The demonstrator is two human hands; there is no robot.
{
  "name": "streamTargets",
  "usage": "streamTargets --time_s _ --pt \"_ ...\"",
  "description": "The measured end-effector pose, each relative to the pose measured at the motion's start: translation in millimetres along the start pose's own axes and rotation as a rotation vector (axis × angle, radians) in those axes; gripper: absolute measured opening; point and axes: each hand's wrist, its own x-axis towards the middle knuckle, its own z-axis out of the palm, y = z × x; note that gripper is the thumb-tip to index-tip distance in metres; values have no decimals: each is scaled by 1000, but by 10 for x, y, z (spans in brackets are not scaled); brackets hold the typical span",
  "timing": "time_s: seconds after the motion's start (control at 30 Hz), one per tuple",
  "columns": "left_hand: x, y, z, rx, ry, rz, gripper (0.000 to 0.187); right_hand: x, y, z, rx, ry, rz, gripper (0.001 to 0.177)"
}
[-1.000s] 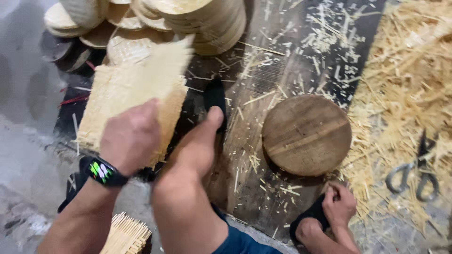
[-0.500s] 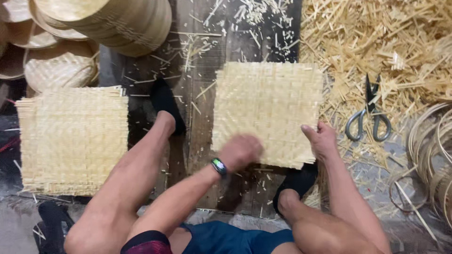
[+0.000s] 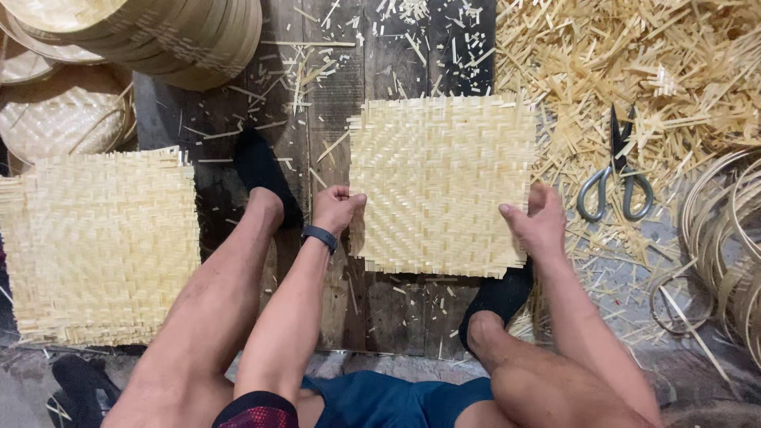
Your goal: The person places a circular bamboo frame onto a woven mat, presses it down, and uses shears to trim the excess mat material around the frame's edge. They then flip the frame to reveal the finished circular tray and stack it with others.
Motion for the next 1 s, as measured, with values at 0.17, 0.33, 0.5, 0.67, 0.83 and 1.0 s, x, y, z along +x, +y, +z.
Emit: streamTargets --time_s 0.17,0.33,0.5,0.67,0.83,1.0 --pt "-184 266 55 23 15 30 38 -310 -586 245 -683 -155 -571 83" --pt "-903 995 214 223 220 -27 27 -445 -582 594 -852 -59 -873 75" --pt "-2356 1484 1102 263 163 886 10 -418 -508 627 -1225 -262 -662 65" --pt "-2356 1462 1066 338 120 780 9 -464 -491 606 -933 -144 -710 70" --pt "-1402 1230 451 9 325 93 17 -481 -542 672 -731 -61 -819 75" --pt "-508 708 119 67 230 75 36 -484 -562 730 -718 -78 -795 73"
